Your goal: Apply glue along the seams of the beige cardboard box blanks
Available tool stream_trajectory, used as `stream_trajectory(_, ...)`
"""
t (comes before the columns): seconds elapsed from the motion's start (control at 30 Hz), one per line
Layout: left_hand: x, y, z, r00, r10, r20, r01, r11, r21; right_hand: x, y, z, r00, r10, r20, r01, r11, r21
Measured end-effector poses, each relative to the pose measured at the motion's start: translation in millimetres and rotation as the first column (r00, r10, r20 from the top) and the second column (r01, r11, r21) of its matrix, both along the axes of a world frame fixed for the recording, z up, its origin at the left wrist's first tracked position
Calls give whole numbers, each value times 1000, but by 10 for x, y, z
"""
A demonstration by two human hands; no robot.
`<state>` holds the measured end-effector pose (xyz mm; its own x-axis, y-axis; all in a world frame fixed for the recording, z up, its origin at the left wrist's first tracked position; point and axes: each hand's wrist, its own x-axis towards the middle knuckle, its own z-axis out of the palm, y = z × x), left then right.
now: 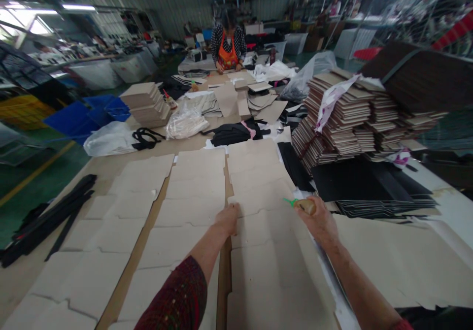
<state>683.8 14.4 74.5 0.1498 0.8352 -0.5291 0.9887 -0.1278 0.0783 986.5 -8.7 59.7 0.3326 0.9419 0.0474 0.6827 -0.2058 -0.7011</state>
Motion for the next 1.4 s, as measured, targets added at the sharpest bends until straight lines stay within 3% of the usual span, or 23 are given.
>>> stream_trajectory(0.2, 62, -6, 14, 1000, 23, -21, -22, 1000, 13, -158, -54, -71, 955, -43, -295, 39, 999, -20)
stream_trajectory(0.37, 22, 40, 93, 999, -29, -14, 29, 999, 39, -239, -72, -118, 800, -140, -584, 145, 989, -39)
stream_trajectory(0.53, 95, 330, 139, 994, -98, 57, 87, 980, 178, -62, -128, 7, 671, -224, -707, 291, 956, -26)
stream_trajectory(0.67, 395, 572, 7, 967, -207, 149, 166, 955, 247, -54, -193, 154, 592, -286, -753, 380, 924, -52)
stream_trajectory(0.83, 711, 667, -248, 950, -243, 195, 193, 950, 244, -134, -191, 183, 622, -291, -727, 367, 928, -57)
stream_trajectory(1.03, 758, 695, -395, 941, -250, 227, 194, 950, 243, -135, 58, 137, 663, -281, -693, 361, 932, -33)
stream_trajectory(1.23, 671, 737, -254, 941, -236, 241, 178, 954, 241, -109, 479, 92, 786, -175, -593, 214, 977, -5)
stream_trajectory(1.4, 269, 605, -91, 976, -106, 190, 47, 956, 291, -72, 756, 54, 908, -121, -400, 112, 993, -46)
